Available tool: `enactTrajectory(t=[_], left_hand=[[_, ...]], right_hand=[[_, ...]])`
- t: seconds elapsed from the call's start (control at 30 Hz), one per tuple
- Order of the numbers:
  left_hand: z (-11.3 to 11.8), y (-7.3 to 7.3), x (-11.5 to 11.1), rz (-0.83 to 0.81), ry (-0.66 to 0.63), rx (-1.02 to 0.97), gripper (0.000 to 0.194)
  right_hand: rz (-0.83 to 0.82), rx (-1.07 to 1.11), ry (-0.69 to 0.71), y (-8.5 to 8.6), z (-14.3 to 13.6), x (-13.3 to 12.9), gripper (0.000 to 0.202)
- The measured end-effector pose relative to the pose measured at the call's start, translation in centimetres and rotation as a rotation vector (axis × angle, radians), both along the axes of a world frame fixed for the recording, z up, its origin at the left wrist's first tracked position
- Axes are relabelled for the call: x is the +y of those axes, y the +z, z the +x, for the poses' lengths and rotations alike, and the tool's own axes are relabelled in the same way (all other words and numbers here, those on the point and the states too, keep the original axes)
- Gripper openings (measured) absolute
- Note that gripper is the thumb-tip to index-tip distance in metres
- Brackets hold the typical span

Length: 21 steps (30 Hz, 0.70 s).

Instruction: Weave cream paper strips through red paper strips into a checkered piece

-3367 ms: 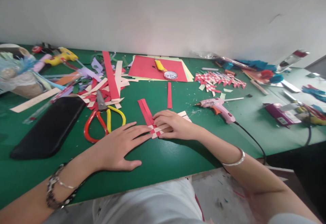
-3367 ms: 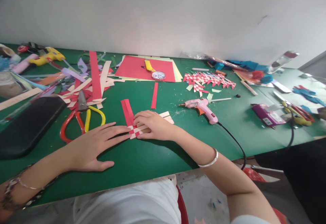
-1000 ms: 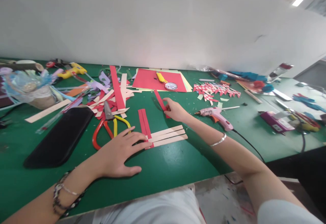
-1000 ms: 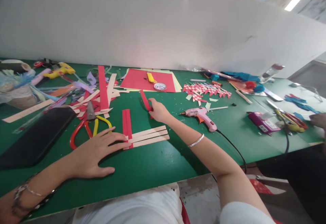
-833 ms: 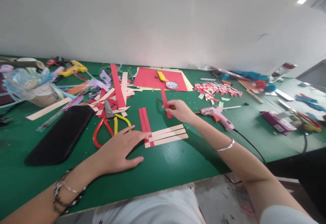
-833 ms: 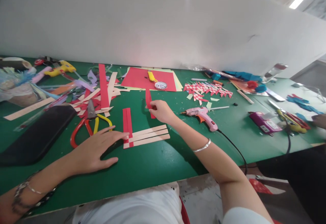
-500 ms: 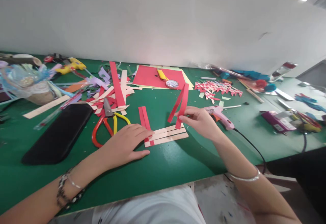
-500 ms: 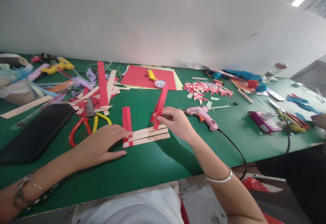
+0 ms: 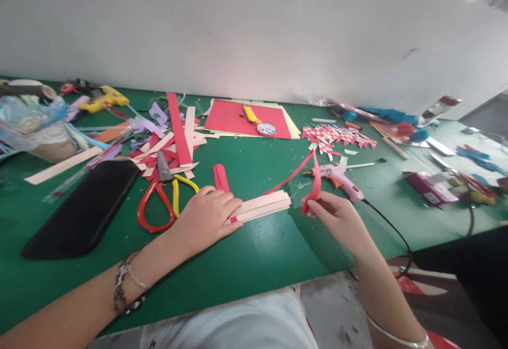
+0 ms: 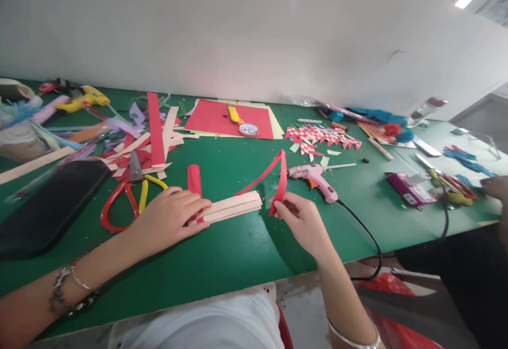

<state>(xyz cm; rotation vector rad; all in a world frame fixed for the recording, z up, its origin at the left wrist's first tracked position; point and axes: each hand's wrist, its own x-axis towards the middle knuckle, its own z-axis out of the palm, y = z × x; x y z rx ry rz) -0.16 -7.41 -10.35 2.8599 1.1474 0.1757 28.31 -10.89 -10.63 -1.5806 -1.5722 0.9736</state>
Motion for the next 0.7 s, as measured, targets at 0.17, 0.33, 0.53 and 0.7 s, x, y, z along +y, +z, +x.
enactTrajectory(t=[0.17,0.33,0.53,0.7], left_hand=[[-0.1,-0.3,0.0,0.068,-0.055,0.01,0.023],[-0.2,-0.2,0.1,-0.008,-0.044,0.006,0.031],[-0.3,1.6,0.0,-0.121,0.177,-0.31,0.056],[0.0,3.4,-0.8,-0.48,0.089,-0.626,0.069]], right_hand=[[0.016,0.04,0.039,-0.6,-0.5,-0.4,0.017],[0.115,-0.131,0.167,1.5,-1.2,0.0,0.022],[0.47,-0.285,0.422,4.3,-3.1,0.7,0.016],[0.679,-0.434,0.538,4.4,-4.8,1.7,0.024]])
